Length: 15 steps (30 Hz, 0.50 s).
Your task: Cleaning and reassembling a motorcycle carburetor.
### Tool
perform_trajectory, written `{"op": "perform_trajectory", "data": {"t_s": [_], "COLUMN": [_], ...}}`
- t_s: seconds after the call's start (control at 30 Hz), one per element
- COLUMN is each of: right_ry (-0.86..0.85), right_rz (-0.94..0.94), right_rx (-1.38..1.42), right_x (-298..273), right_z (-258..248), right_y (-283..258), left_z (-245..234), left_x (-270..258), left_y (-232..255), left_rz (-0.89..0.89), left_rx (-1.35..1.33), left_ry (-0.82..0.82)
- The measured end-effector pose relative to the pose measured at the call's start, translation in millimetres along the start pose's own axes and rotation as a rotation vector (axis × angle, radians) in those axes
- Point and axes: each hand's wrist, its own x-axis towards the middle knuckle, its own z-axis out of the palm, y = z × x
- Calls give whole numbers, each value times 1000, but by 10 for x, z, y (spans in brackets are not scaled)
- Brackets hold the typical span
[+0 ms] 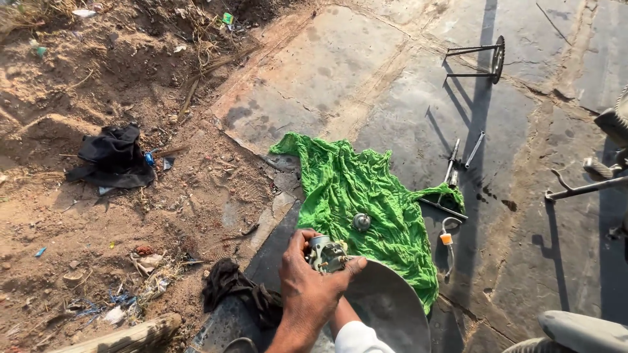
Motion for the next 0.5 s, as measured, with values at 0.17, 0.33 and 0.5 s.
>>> {"op": "perform_trajectory", "data": {"t_s": [0.17, 0.33, 0.5], "right_ry": [-17, 24, 67], "right_rz": [146, 231, 284], "right_rx": [277, 228, 45], "right_x": [-14, 135, 334], "right_z": [62, 50, 225], "right_y": [66, 575, 1182], "left_z": [55, 101, 118], "left_x": [135, 194, 222], "left_y": [-18, 82, 46], "left_rz": [-46, -131, -65], "left_rx": [12, -145, -111], "left_ry": [-25, -18, -11]}}
